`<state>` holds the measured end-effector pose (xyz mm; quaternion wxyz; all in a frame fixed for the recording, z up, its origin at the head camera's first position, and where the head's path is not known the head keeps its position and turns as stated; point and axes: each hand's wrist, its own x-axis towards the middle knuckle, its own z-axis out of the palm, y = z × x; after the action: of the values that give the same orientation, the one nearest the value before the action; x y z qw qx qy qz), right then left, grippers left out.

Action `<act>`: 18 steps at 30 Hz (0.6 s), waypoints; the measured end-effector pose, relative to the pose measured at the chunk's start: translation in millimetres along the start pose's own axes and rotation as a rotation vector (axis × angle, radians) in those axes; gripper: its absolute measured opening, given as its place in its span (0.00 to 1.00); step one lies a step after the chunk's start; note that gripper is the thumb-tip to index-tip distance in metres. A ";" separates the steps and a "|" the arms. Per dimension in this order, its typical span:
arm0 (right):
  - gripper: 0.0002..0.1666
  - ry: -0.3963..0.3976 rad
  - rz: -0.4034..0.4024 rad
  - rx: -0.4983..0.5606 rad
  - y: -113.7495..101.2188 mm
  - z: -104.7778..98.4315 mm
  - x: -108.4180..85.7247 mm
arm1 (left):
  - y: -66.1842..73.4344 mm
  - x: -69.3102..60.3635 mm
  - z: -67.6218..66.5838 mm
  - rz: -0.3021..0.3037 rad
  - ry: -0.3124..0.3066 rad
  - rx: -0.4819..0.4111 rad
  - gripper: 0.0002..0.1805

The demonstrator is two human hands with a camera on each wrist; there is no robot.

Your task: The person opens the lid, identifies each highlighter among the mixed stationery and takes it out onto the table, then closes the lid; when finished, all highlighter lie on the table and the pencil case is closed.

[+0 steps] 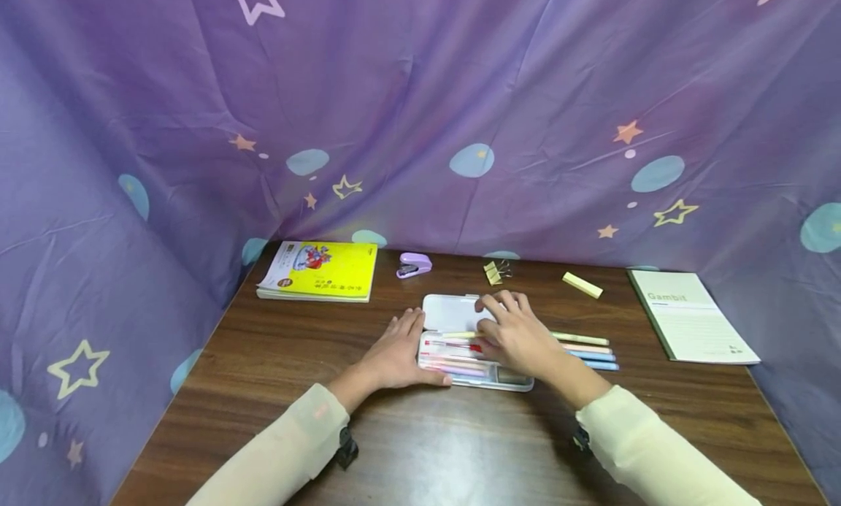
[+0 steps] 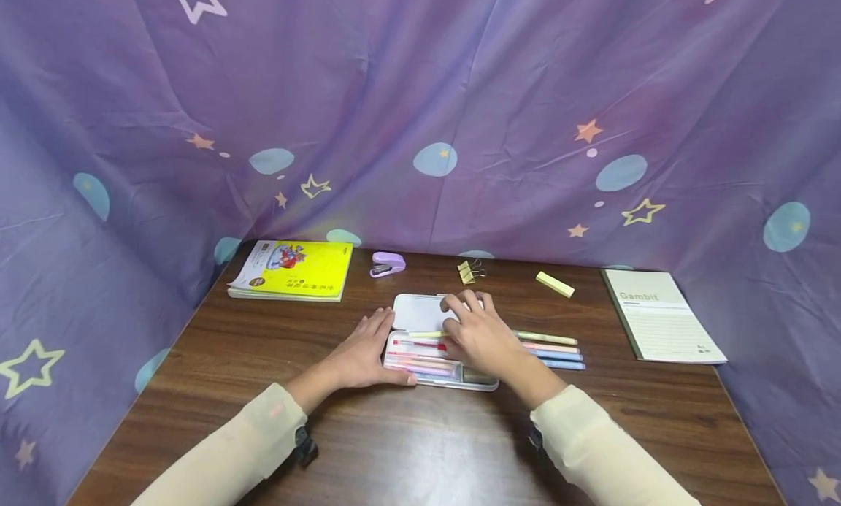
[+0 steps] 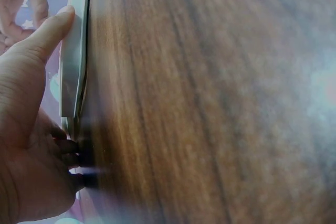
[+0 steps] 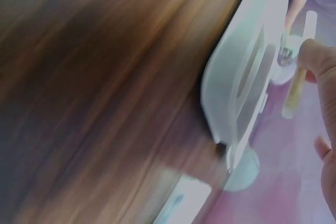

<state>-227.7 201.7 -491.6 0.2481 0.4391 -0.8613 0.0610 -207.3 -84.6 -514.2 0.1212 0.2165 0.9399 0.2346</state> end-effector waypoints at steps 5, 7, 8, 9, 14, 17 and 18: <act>0.14 0.014 -0.006 -0.005 8.3 -3.8 -13.3 | -1.8 -0.1 1.7 -0.009 -0.004 -0.001 0.79; 0.15 0.018 -0.004 -0.006 11.5 -6.1 -18.6 | -1.9 -0.2 2.3 -0.010 -0.004 -0.002 0.79; 0.16 0.022 -0.005 -0.008 13.2 -7.3 -21.4 | -2.0 -0.3 2.4 -0.010 -0.005 -0.002 0.79; 0.16 0.027 -0.004 -0.011 15.1 -8.5 -24.2 | -2.0 -0.3 2.6 -0.009 -0.005 -0.004 0.79; 0.17 0.050 -0.012 -0.027 24.6 -15.1 -39.9 | -2.7 -0.1 2.7 -0.008 -0.005 -0.001 0.79; 0.18 0.040 -0.010 -0.052 29.7 -19.9 -50.4 | -3.3 0.5 2.7 -0.005 -0.003 0.006 0.79; 0.18 0.034 -0.008 -0.063 31.4 -21.2 -54.4 | -3.5 0.8 2.7 -0.004 -0.002 0.008 0.79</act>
<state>-217.8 267.1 -495.8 0.2766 0.4336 -0.8567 0.0406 -208.4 -86.0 -518.4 0.1215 0.2155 0.9411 0.2303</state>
